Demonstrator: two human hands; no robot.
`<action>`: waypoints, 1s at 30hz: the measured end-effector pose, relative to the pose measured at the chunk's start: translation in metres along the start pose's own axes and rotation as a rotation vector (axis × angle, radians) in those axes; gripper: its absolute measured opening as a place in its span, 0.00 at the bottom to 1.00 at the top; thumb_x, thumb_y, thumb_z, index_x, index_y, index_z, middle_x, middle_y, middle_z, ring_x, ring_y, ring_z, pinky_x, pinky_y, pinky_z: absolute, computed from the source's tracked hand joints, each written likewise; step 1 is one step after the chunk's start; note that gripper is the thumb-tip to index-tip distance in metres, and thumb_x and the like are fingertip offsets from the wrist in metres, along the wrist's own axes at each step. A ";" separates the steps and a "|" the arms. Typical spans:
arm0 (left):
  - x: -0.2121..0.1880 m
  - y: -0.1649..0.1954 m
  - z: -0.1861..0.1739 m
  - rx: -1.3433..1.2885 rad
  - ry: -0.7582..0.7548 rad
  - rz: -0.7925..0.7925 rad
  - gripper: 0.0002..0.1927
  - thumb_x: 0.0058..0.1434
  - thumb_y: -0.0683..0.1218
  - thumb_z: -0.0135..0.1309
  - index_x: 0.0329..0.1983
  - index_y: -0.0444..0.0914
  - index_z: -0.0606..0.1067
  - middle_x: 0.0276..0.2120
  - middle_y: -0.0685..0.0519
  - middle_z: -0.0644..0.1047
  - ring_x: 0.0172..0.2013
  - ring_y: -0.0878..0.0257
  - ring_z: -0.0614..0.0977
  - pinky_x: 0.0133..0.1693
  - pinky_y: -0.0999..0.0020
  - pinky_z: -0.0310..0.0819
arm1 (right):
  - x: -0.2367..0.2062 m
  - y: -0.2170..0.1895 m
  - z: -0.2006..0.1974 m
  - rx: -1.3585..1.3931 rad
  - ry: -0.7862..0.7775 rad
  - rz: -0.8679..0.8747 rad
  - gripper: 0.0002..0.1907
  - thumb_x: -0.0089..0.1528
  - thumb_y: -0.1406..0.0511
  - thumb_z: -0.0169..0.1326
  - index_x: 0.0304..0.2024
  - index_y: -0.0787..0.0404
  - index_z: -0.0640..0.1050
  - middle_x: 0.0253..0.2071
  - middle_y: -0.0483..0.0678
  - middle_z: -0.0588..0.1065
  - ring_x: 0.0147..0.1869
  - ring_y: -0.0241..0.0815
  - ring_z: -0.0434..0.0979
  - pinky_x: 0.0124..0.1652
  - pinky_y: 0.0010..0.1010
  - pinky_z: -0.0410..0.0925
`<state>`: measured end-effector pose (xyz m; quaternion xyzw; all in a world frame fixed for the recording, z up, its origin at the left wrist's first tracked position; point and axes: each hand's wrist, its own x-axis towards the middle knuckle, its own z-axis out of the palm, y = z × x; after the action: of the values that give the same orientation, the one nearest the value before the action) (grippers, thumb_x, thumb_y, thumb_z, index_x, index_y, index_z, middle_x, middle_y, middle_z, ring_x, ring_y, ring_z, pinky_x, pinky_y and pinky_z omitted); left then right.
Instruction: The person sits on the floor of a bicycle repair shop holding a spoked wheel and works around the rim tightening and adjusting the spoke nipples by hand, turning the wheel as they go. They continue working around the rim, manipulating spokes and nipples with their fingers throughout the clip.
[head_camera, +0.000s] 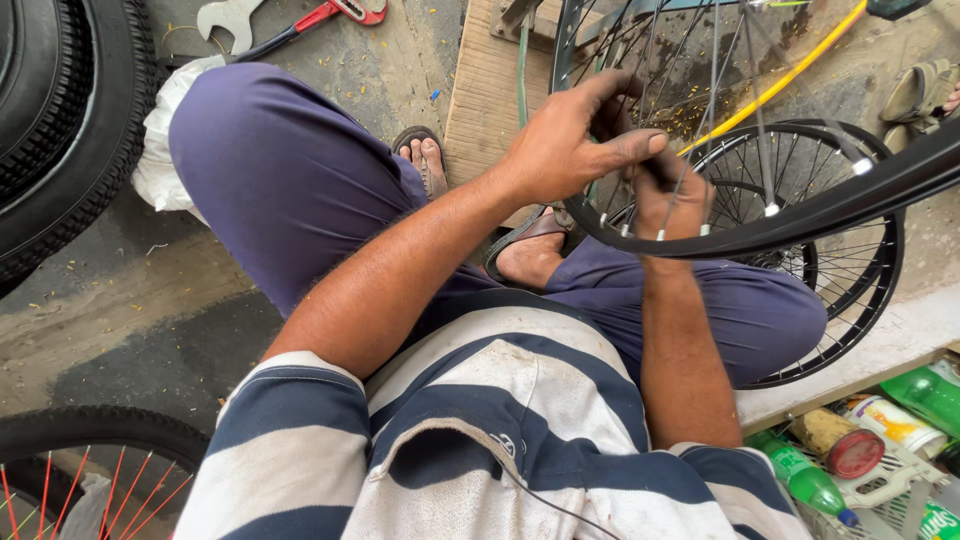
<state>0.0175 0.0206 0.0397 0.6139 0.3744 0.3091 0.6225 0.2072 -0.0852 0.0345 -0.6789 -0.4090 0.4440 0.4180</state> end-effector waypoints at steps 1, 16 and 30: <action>-0.001 0.000 0.000 -0.025 -0.019 -0.048 0.40 0.57 0.65 0.61 0.61 0.33 0.71 0.40 0.45 0.82 0.41 0.57 0.85 0.45 0.62 0.81 | 0.001 0.001 -0.003 0.150 0.002 -0.010 0.14 0.66 0.75 0.63 0.54 0.70 0.81 0.45 0.49 0.81 0.47 0.35 0.80 0.49 0.26 0.73; 0.005 -0.034 0.001 0.016 0.055 0.031 0.36 0.59 0.57 0.64 0.64 0.33 0.68 0.38 0.46 0.82 0.39 0.54 0.85 0.43 0.61 0.79 | 0.005 -0.021 0.010 -0.133 -0.212 0.013 0.13 0.63 0.74 0.60 0.51 0.67 0.79 0.44 0.48 0.81 0.48 0.34 0.80 0.50 0.26 0.73; 0.004 -0.034 -0.001 0.001 0.049 0.011 0.38 0.60 0.59 0.64 0.65 0.32 0.68 0.40 0.45 0.83 0.40 0.55 0.86 0.43 0.61 0.81 | 0.021 -0.044 0.024 -0.316 -0.324 0.048 0.11 0.63 0.68 0.64 0.46 0.67 0.80 0.35 0.46 0.80 0.39 0.33 0.78 0.41 0.26 0.72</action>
<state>0.0160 0.0227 0.0060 0.6084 0.3860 0.3273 0.6113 0.1823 -0.0465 0.0638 -0.6652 -0.5190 0.4876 0.2245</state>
